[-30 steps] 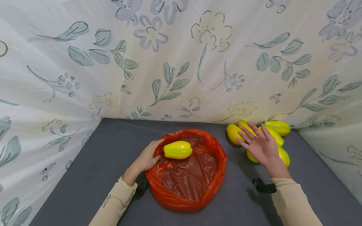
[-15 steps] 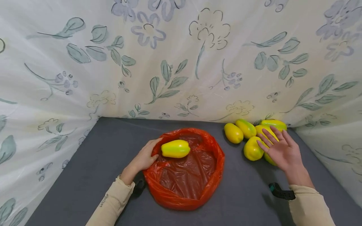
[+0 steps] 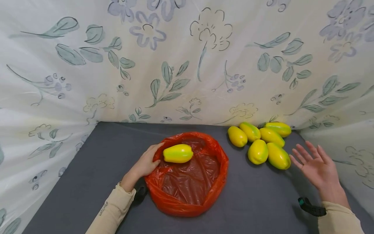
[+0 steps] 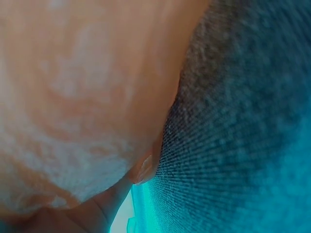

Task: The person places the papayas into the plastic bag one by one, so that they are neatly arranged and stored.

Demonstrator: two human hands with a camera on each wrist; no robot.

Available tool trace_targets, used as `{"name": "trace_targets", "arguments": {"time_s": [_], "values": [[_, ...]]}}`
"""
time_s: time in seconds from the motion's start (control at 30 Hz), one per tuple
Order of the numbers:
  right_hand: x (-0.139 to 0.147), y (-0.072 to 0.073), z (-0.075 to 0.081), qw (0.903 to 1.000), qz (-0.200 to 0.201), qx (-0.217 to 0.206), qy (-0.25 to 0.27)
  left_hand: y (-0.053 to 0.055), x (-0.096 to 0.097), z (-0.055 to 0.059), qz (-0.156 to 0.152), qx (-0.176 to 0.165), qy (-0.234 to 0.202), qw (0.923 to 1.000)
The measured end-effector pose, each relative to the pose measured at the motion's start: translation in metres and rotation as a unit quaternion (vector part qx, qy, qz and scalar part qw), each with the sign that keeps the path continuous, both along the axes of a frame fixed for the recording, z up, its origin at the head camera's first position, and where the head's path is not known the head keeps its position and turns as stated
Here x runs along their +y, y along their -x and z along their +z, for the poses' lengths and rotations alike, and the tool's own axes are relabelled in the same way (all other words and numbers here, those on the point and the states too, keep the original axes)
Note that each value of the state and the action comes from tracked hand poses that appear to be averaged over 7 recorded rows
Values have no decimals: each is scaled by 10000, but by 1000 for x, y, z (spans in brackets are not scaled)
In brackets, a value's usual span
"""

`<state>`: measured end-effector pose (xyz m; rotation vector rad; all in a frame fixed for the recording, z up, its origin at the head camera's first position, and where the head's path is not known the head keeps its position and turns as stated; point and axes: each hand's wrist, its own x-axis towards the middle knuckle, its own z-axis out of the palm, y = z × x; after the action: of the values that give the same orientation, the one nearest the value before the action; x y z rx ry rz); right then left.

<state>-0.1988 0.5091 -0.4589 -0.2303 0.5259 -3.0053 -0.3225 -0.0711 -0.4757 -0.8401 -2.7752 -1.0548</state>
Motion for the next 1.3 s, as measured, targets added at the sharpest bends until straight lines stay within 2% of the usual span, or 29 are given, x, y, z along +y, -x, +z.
{"name": "trace_targets", "arguments": {"time_s": [0.1, 0.27, 0.43, 0.57, 0.73, 1.0, 1.17, 1.3], "values": [[11, -2, -14, 9997, -50, -242, -20, -1, -2, 0, 8, -14, 1, 10000], [17, 0, -31, 9982, -31, -359, -480, -2, -6, 0, 45, 18, -22, 10000], [15, 1, -35, 9929, -30, -412, -1114, -3, -7, 0, -52, 150, -66, 9999], [9, 3, -33, 9838, -278, -810, -1572, -4, -7, -1, -71, 219, -86, 9997], [-6, 7, -31, 9585, -636, -1438, -2378, -3, -6, -2, -37, 183, -58, 9998], [-21, 14, -29, 9254, -704, -2019, -3128, -2, -3, -1, -70, 122, -42, 9999], [-25, 18, -27, 8935, -891, -2134, -3850, -2, -2, 0, -62, 104, -5, 9999], [-28, 21, -25, 8639, -1008, -2217, -4409, -2, -1, 0, -92, 152, 10, 9998]]}}
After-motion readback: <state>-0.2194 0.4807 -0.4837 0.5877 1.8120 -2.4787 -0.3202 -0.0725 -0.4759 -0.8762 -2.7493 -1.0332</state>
